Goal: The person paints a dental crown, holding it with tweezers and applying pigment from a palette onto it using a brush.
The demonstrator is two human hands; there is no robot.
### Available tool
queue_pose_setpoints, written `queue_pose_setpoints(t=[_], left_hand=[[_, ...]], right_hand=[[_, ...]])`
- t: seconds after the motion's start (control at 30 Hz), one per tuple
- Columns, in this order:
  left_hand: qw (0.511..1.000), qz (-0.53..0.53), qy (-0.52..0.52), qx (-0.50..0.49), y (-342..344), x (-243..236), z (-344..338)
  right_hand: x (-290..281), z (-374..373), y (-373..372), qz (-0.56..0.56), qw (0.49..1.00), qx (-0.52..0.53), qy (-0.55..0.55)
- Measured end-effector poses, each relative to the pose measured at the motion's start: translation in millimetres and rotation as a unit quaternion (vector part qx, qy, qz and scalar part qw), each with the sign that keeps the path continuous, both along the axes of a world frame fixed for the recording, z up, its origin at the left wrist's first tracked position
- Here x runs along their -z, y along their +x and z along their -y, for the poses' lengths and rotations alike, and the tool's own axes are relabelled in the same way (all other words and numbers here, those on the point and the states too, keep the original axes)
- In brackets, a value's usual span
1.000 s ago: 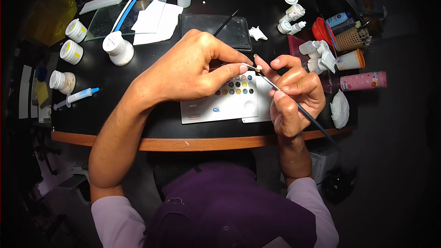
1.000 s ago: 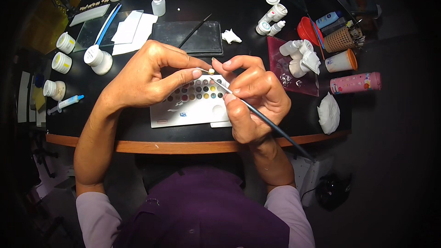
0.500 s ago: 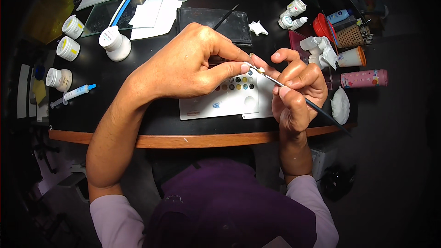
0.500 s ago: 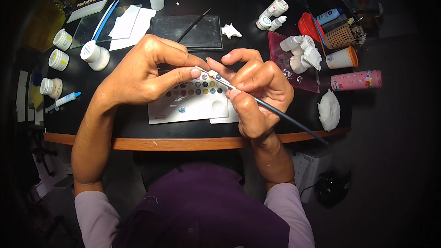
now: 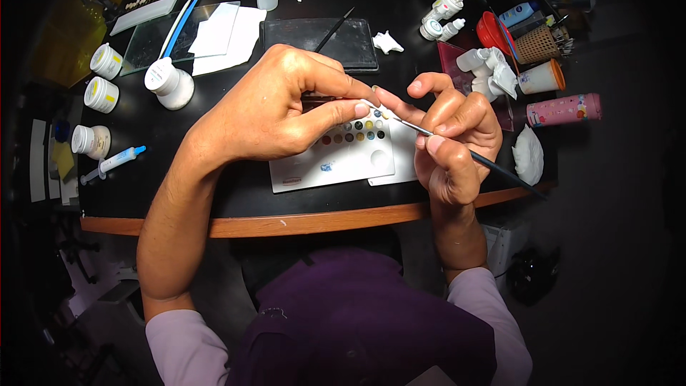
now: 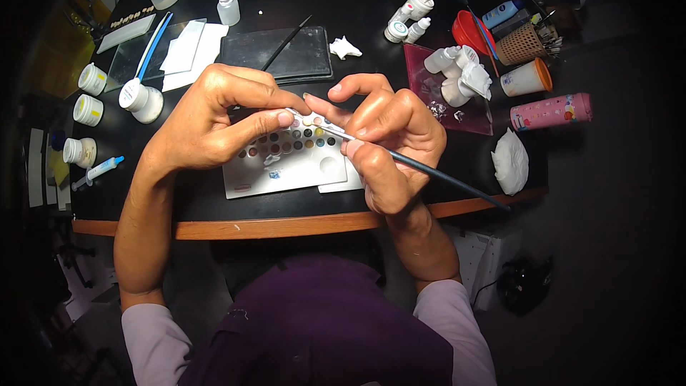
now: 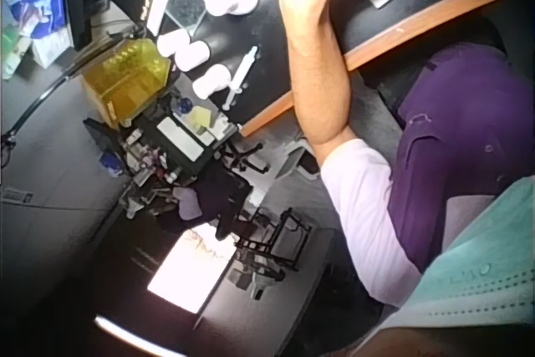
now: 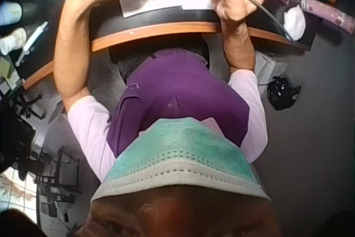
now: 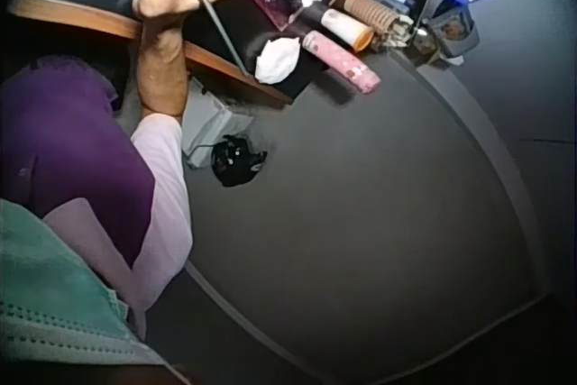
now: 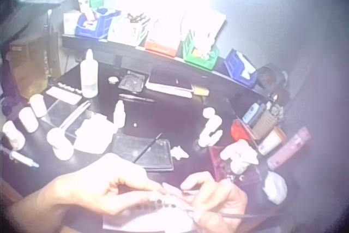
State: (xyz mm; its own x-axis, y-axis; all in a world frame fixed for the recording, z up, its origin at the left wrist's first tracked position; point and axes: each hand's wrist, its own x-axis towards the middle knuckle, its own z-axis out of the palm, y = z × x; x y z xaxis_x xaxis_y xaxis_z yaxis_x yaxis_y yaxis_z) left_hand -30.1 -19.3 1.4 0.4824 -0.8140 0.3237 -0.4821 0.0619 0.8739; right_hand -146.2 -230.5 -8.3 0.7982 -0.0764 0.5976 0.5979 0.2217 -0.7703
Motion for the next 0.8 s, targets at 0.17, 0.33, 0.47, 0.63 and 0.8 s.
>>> queue_pose_setpoints(t=[0.17, 0.33, 0.47, 0.63, 0.8], left_hand=[[0.999, 0.026, -0.024, 0.008, 1.0, -0.5, 1.1], [0.999, 0.029, -0.021, 0.015, 1.6, -1.3, -0.4], [0.999, 0.028, -0.014, 0.016, 2.1, -2.1, -0.5], [0.999, 0.021, -0.018, 0.019, 2.1, 0.5, -0.1], [1.0, 0.024, -0.011, 0.017, 1.7, -0.9, -0.7]], right_hand=[[-1.1, -0.7, -1.3, 0.014, 1.0, 0.004, 0.001], [0.6, -3.2, -1.6, 0.031, 0.998, 0.031, -0.04], [-0.3, -4.8, -1.4, 0.035, 0.997, 0.042, -0.053], [-0.3, -3.6, -2.6, 0.029, 0.993, 0.044, -0.103], [1.8, -0.2, -1.3, 0.032, 0.995, 0.032, -0.086]])
